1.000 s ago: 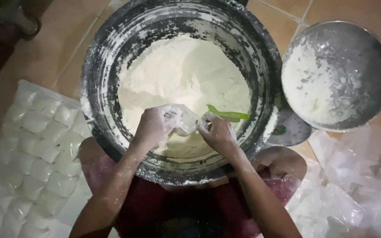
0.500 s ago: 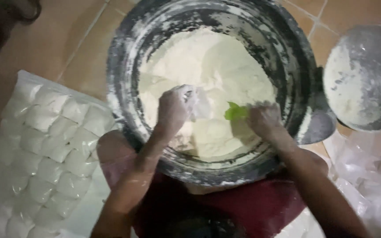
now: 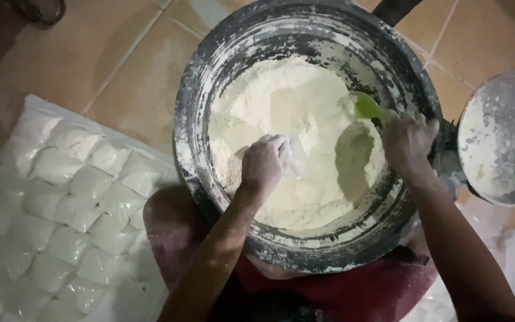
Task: Filling small plastic bags with powder from a large basin and arranging them on a tray
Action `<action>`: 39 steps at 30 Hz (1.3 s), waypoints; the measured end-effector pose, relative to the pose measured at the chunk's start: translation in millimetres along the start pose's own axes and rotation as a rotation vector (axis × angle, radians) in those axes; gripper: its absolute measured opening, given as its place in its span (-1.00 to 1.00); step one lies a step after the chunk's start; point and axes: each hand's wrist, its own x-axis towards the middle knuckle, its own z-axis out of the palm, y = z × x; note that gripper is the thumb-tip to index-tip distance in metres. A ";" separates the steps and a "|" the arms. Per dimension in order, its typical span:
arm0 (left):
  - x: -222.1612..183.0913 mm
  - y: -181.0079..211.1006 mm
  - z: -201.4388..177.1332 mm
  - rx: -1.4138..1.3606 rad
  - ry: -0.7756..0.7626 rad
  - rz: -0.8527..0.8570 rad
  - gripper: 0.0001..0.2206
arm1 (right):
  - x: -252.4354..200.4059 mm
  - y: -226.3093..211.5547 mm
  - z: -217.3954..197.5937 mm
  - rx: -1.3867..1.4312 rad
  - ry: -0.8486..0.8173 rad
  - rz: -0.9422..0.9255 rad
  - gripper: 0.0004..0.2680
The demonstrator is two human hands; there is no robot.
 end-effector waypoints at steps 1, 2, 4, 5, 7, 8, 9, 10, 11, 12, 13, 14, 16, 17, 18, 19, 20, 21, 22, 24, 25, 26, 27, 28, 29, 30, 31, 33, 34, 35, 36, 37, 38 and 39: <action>-1.6 3.8 -5.3 -0.030 -0.027 0.006 -0.77 | 15.9 -5.4 37.4 0.161 0.222 -0.060 -0.69; -3.5 8.2 -10.0 -0.059 -0.054 0.012 -0.76 | 31.6 -10.5 75.3 0.320 0.446 -0.115 -0.55; -0.8 10.3 -8.9 -0.059 -0.059 0.011 -0.77 | 30.8 -48.6 84.5 0.319 0.391 -0.152 -0.69; -1.0 10.6 -8.0 -0.064 -0.067 0.007 -0.78 | 28.3 -69.1 89.7 0.314 0.332 -0.193 -0.79; -9.3 24.0 -26.5 -0.102 -0.101 0.007 -0.79 | 21.2 -90.5 32.9 0.376 0.120 -0.223 -0.80; -14.2 30.9 -35.8 -0.147 -0.132 0.008 -0.80 | 17.1 -100.9 4.0 0.428 -0.090 -0.251 -0.80; -10.1 21.1 -24.1 -0.142 -0.134 0.006 -0.80 | 5.4 -91.9 -26.0 0.434 -0.092 -0.252 -0.80; -6.5 11.4 -12.6 -0.107 -0.094 0.020 -0.78 | -6.6 -82.4 -56.2 0.445 -0.170 -0.223 -0.75; -2.5 2.6 -0.1 -0.073 -0.055 0.037 -0.77 | -18.8 -70.9 -85.6 0.454 -0.250 -0.190 -0.70; -2.3 4.6 -3.2 -0.070 -0.059 0.038 -0.77 | -31.0 -56.4 -98.7 0.458 -0.252 -0.188 -0.70; -1.4 7.6 -6.0 -0.083 -0.088 0.020 -0.75 | -42.6 -40.4 -112.5 0.542 -0.283 -0.134 -0.67; -1.0 10.4 -9.1 -0.096 -0.118 0.002 -0.73 | -54.7 -24.7 -126.6 0.627 -0.313 -0.079 -0.63; 5.2 12.6 -0.1 -0.074 -0.115 -0.035 -0.74 | -88.0 8.5 -140.7 0.717 -0.298 -0.068 -0.68; 7.9 14.1 5.1 -0.055 -0.115 -0.074 -0.75 | -105.2 25.7 -147.7 0.806 -0.287 -0.058 -0.66; 7.9 18.9 7.3 -0.058 -0.114 -0.072 -0.75 | -117.0 31.7 -148.3 0.803 -0.285 -0.056 -0.66; 6.0 22.9 9.6 -0.039 -0.139 -0.059 -0.74 | -129.9 36.7 -148.6 0.754 -0.282 -0.014 -0.64; 4.2 26.7 11.8 -0.020 -0.164 -0.047 -0.74 | -142.9 41.6 -149.0 0.706 -0.278 0.028 -0.61; 2.9 31.0 14.2 -0.021 -0.165 -0.046 -0.74 | -152.4 42.0 -152.7 0.705 -0.279 0.029 -0.61; 1.7 35.4 16.3 -0.061 -0.184 -0.024 -0.76 | -162.0 42.3 -156.9 0.747 -0.137 -0.034 -0.70; 3.1 32.6 29.6 -0.103 -0.198 0.006 -0.77 | -172.8 36.5 -153.0 0.783 0.013 -0.091 -0.78; 4.9 24.6 41.2 -0.105 -0.197 0.043 -0.80 | -174.0 29.8 -144.5 0.692 0.024 -0.110 -0.78; 6.9 16.3 52.3 -0.106 -0.195 0.081 -0.82 | -175.0 22.7 -136.3 0.601 0.034 -0.128 -0.78; 1.6 27.3 41.6 -0.106 -0.190 0.080 -0.82 | -174.4 19.3 -140.1 0.600 0.039 -0.130 -0.78; -3.7 38.1 30.5 -0.110 -0.205 0.077 -0.83 | -173.7 15.4 -144.2 0.570 0.016 -0.131 -0.78; -8.3 48.7 19.0 -0.114 -0.219 0.075 -0.83 | -172.2 11.4 -148.6 0.539 -0.004 -0.132 -0.78; -11.9 48.6 15.0 -0.113 -0.212 0.075 -0.83 | -170.2 8.4 -159.9 0.539 0.002 -0.135 -0.78; -15.7 48.5 11.2 -0.144 -0.197 0.090 -0.87 | -168.9 5.3 -171.3 0.525 0.033 -0.192 -0.79; -20.3 43.0 7.7 -0.173 -0.182 0.109 -0.90 | -164.3 -1.8 -196.6 0.512 0.067 -0.245 -0.80; -21.2 37.6 8.3 -0.249 -0.209 0.082 -0.89 | -160.8 -5.7 -210.3 0.427 0.040 -0.313 -0.83; -22.6 32.2 9.4 -0.324 -0.239 0.054 -0.88 | -158.2 -9.6 -223.5 0.342 0.010 -0.379 -0.83; -24.8 38.7 0.1 -0.323 -0.241 0.058 -0.88 | -152.9 -17.8 -214.2 0.343 0.009 -0.374 -0.83; -27.6 45.1 -9.2 -0.343 -0.213 0.135 -0.96 | -147.8 -25.9 -204.9 0.290 0.047 -0.430 -0.86; -30.1 51.2 -18.6 -0.362 -0.183 0.212 -0.85 | -142.4 -34.4 -195.8 0.237 0.085 -0.485 -0.86; -28.2 39.6 -4.4 -0.365 -0.188 0.213 -0.85 | -134.8 -43.1 -190.5 0.236 0.081 -0.482 -0.86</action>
